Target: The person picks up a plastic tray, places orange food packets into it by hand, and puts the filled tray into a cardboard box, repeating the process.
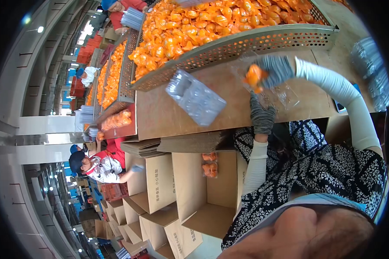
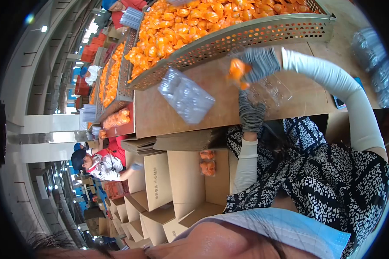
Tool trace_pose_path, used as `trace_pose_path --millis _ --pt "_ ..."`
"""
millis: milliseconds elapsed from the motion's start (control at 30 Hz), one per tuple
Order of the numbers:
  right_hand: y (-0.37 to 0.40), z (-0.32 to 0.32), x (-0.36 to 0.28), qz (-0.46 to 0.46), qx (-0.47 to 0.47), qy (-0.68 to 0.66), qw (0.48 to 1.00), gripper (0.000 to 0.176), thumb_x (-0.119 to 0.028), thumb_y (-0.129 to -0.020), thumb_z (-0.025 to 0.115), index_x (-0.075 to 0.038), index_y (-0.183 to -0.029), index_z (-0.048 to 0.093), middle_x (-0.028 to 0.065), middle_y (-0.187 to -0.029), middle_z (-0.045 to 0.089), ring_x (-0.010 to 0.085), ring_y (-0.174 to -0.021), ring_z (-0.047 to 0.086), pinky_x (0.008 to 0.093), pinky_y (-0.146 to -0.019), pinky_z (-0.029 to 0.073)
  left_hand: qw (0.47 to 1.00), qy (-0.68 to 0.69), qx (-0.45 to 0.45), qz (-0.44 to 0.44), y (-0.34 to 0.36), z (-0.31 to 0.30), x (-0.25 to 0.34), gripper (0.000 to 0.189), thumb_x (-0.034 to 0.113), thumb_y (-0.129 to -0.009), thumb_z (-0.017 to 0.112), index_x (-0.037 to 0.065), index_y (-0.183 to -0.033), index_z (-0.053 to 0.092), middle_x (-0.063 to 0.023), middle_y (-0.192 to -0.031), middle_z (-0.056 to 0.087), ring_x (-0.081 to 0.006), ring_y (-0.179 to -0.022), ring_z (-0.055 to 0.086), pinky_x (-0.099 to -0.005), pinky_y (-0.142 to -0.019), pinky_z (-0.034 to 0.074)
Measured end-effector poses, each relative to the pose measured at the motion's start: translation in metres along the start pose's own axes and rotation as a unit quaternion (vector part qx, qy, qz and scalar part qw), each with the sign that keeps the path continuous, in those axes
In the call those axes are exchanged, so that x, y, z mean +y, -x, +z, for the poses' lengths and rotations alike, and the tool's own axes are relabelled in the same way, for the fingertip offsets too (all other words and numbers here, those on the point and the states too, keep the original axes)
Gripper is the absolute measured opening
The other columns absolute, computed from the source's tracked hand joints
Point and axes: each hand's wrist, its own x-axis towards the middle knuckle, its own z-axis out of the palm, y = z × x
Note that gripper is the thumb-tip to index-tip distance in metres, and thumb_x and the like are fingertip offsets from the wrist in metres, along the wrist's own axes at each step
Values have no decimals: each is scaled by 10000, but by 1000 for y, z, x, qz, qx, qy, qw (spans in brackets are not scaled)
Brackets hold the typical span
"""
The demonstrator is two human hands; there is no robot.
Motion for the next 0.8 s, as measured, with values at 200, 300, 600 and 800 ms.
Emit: trace_pose_path --millis 200,300,600,800 --pt "27 44 5 158 -45 308 937 484 -344 -654 724 -59 -1031 620 170 -963 632 365 -877 616 400 -756 511 999 8 43 12 2 4 7 724 -1 -685 655 -52 -1320 310 -177 -1240 458 -249 -1168 465 -334 -1017 358" --pt "23 47 -6 162 -64 407 897 471 -405 -690 676 -50 -995 629 154 -943 613 349 -825 626 423 -719 511 995 -57 73 27 5 7 4 785 18 -669 684 -48 -1343 286 -192 -1288 415 -276 -1209 425 -341 -1028 343" --pt "20 54 -6 192 -72 371 906 370 -335 -726 658 -38 -947 632 185 -986 570 359 -851 610 432 -732 497 957 -113 113 242 7 -38 53 751 241 -801 645 -17 -1397 268 -251 -1395 321 -380 -1315 294 -421 -1096 214" --pt "41 61 28 33 57 263 963 326 -223 -699 641 -38 -966 616 196 -944 587 380 -806 588 429 -753 484 959 -122 46 252 -15 -7 53 509 312 -877 583 -12 -1248 455 -199 -1199 517 -323 -1115 492 -405 -970 365"
